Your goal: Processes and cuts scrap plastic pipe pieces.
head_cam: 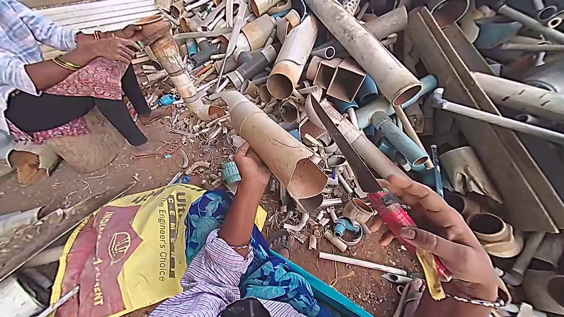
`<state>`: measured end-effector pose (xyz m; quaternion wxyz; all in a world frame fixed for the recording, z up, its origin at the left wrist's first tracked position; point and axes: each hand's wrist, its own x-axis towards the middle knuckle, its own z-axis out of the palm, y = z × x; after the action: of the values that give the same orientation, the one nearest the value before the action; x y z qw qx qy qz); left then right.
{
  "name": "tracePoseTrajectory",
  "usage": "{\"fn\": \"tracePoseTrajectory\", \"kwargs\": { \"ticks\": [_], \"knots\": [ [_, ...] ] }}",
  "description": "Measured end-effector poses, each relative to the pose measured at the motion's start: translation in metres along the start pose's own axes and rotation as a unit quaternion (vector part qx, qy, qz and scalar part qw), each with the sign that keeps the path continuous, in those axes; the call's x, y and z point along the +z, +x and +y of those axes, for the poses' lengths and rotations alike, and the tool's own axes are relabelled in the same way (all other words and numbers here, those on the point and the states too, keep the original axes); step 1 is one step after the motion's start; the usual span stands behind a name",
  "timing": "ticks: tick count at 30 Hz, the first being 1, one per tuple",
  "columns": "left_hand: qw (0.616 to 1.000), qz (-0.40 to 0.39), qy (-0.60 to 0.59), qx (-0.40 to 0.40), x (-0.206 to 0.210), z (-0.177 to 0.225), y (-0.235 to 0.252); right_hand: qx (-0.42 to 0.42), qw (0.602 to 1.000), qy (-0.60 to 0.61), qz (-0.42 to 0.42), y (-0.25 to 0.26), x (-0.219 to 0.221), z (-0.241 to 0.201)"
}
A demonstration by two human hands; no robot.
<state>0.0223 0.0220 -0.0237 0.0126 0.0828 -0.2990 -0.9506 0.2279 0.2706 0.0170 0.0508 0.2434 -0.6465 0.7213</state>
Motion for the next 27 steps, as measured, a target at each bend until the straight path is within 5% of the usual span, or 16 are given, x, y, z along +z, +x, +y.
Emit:
{"fn": "tracePoseTrajectory", "kwargs": {
  "ticks": [7,15,27],
  "knots": [
    [0.999,-0.016,0.006,-0.028,0.0001,0.0039,0.0015,0.008,1.000,-0.002,-0.001,0.0014,0.0011,0.0010],
    [0.991,-0.125,-0.014,-0.044,-0.0052,0.0043,0.0042,0.009,1.000,-0.007,-0.001,0.0013,0.0004,0.0018],
    [0.996,-0.087,0.035,0.000,-0.0036,-0.0007,-0.0041,0.007,1.000,-0.010,0.005,0.0014,0.0017,-0.0005]
  ]
}}
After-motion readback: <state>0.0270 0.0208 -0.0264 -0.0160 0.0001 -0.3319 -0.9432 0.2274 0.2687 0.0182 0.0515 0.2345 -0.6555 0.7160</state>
